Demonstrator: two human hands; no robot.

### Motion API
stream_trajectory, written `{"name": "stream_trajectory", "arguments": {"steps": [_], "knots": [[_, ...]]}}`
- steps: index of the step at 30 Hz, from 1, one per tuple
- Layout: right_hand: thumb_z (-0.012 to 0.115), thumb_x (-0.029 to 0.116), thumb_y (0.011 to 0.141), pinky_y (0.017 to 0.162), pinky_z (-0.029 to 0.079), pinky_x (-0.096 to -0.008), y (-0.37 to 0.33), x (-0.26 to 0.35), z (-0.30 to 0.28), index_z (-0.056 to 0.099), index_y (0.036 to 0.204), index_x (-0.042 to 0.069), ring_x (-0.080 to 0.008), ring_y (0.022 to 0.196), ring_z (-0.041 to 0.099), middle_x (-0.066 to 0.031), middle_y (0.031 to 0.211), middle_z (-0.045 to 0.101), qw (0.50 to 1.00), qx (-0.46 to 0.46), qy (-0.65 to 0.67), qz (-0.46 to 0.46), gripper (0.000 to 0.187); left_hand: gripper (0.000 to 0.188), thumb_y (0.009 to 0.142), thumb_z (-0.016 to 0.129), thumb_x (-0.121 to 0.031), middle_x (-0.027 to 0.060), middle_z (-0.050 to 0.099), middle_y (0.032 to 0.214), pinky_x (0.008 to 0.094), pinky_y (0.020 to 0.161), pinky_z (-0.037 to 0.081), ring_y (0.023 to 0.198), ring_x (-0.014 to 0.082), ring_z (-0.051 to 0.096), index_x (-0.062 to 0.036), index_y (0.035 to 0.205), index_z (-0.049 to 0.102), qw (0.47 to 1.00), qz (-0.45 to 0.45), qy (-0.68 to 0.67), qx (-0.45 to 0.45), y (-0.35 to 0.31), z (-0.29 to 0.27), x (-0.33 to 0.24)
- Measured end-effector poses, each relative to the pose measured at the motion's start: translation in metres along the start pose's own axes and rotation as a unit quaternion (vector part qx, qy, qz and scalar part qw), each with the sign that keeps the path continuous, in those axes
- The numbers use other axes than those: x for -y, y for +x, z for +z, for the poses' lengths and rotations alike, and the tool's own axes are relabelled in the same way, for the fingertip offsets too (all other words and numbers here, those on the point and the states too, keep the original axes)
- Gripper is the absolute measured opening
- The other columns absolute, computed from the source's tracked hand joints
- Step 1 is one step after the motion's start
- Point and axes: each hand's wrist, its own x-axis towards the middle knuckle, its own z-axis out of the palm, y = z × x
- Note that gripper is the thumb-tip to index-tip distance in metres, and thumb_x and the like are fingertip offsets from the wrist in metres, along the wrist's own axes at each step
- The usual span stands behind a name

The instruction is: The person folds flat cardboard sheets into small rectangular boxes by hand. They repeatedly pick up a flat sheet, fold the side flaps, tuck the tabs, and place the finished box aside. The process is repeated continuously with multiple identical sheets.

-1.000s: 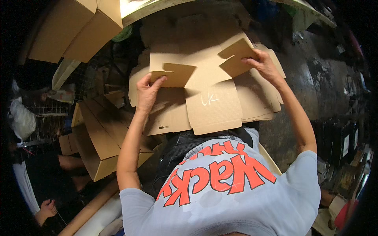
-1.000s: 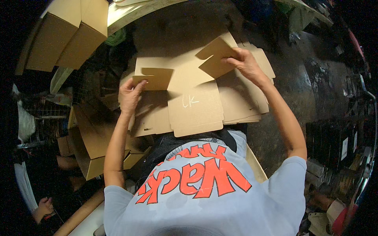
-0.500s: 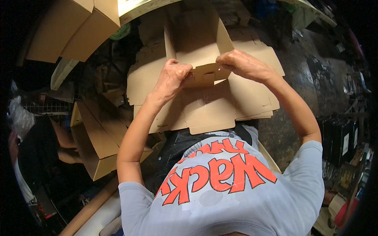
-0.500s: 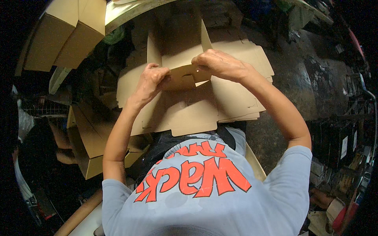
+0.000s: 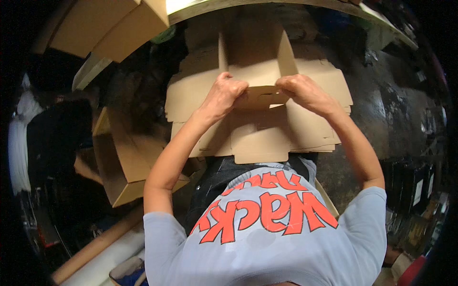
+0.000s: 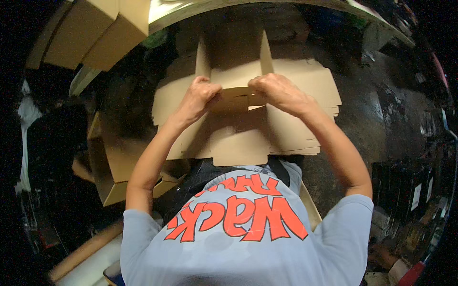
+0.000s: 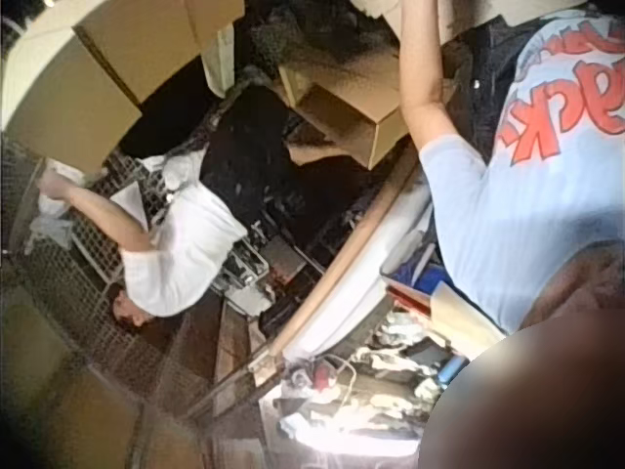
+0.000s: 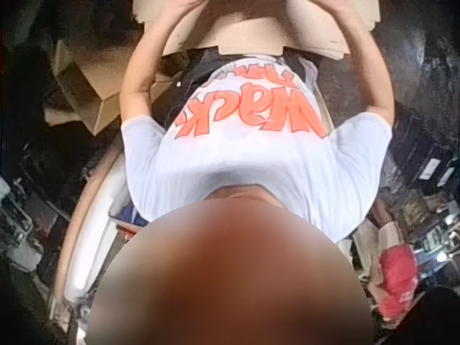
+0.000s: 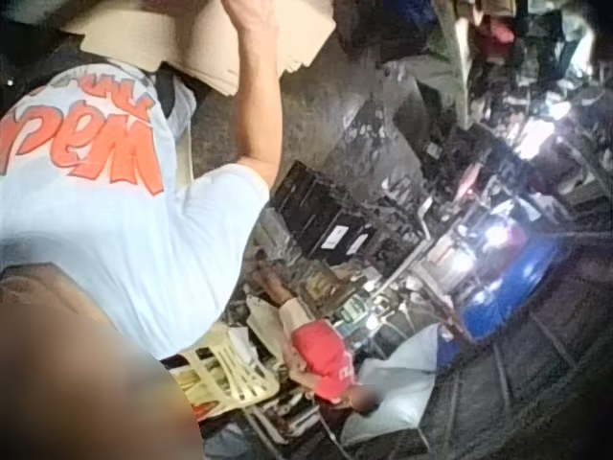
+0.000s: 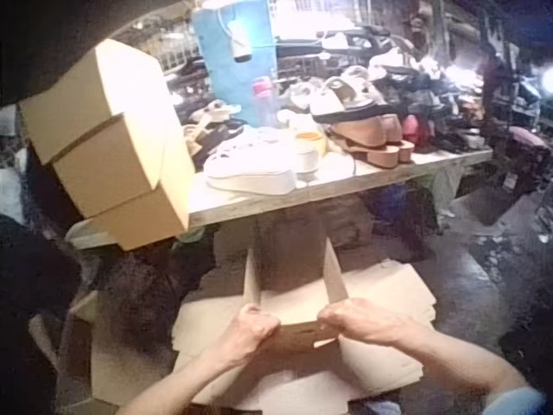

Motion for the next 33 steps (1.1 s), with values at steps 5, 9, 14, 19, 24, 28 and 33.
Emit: {"name": "stream_trajectory", "arguments": {"steps": [5,9,14,19,24,28,33], "knots": [[0.059,0.005,0.086,0.072,0.049,-0.046,0.007,0.004,0.003,0.062,0.089,-0.001,-0.0393,0.083,0.064,-0.0204,0.085,0.064,0.999,0.017,-0.041,-0.003,0.007,0.013,0.081,0.065,-0.005,0.0109,0.058,0.07,0.048,0.09,0.044,0.073,0.0319,0.06,-0.0044,0.08,0.052,0.999,0.014,-0.035,-0.017,-0.005,0.002,0.004],[0.059,0.004,0.086,0.073,0.049,-0.0458,0.005,0.008,0.014,0.06,0.087,-0.001,-0.0387,0.083,0.063,-0.0204,0.083,0.064,0.995,0.056,-0.077,0.005,0.006,0.013,0.081,0.065,-0.005,0.0119,0.059,0.072,0.0483,0.089,0.044,0.074,0.033,0.06,-0.0039,0.08,0.052,0.999,0.039,-0.006,-0.026,-0.002,0.009,-0.001],[0.06,0.006,0.085,0.079,0.05,-0.0444,0.002,0.004,0.018,0.059,0.092,0.0,-0.0382,0.092,0.063,-0.0201,0.091,0.064,0.991,0.063,-0.102,0.052,0.009,0.017,0.085,0.069,-0.013,0.0118,0.063,0.086,0.0438,0.091,0.043,0.085,0.0295,0.062,-0.004,0.092,0.056,0.997,-0.04,-0.066,-0.004,0.0,0.004,-0.004],[0.071,0.005,0.079,0.113,0.031,-0.0534,-0.025,0.023,0.038,0.052,0.134,0.01,-0.0368,0.137,0.038,-0.0174,0.142,0.042,0.962,-0.096,-0.256,-0.001,0.058,0.029,0.082,0.076,-0.026,0.0109,0.068,0.089,0.038,0.081,0.044,0.082,0.0264,0.065,-0.0062,0.091,0.057,0.999,0.0,0.036,-0.007,0.0,0.005,-0.011],[0.067,0.02,0.086,0.112,0.028,-0.0601,-0.093,0.046,0.066,0.047,0.139,0.013,-0.0365,0.141,0.033,-0.0197,0.149,0.036,0.985,0.049,-0.162,-0.022,0.058,0.031,0.079,0.078,-0.026,0.0087,0.07,0.086,0.037,0.071,0.043,0.079,0.0252,0.066,-0.0077,0.092,0.056,0.995,-0.034,0.093,0.026,0.006,-0.005,0.002],[0.062,0.016,0.087,0.112,0.029,-0.0604,-0.106,0.042,0.068,0.055,0.13,0.009,-0.0332,0.132,0.047,-0.0193,0.139,0.05,0.977,0.002,-0.211,-0.026,0.044,0.031,0.08,0.078,-0.019,0.0101,0.069,0.09,0.0375,0.07,0.044,0.081,0.0253,0.067,-0.0065,0.1,0.059,0.994,-0.034,0.095,-0.031,0.004,-0.006,-0.003],[0.069,0.008,0.077,0.108,0.036,-0.0548,-0.087,0.036,0.042,0.062,0.104,0.006,-0.0261,0.096,0.066,-0.0123,0.097,0.066,0.983,-0.116,-0.133,-0.047,0.028,0.027,0.086,0.073,-0.023,0.0129,0.068,0.096,0.0382,0.075,0.047,0.088,0.0238,0.066,-0.0033,0.104,0.065,0.998,-0.032,0.033,-0.051,-0.009,-0.003,-0.043]]}}
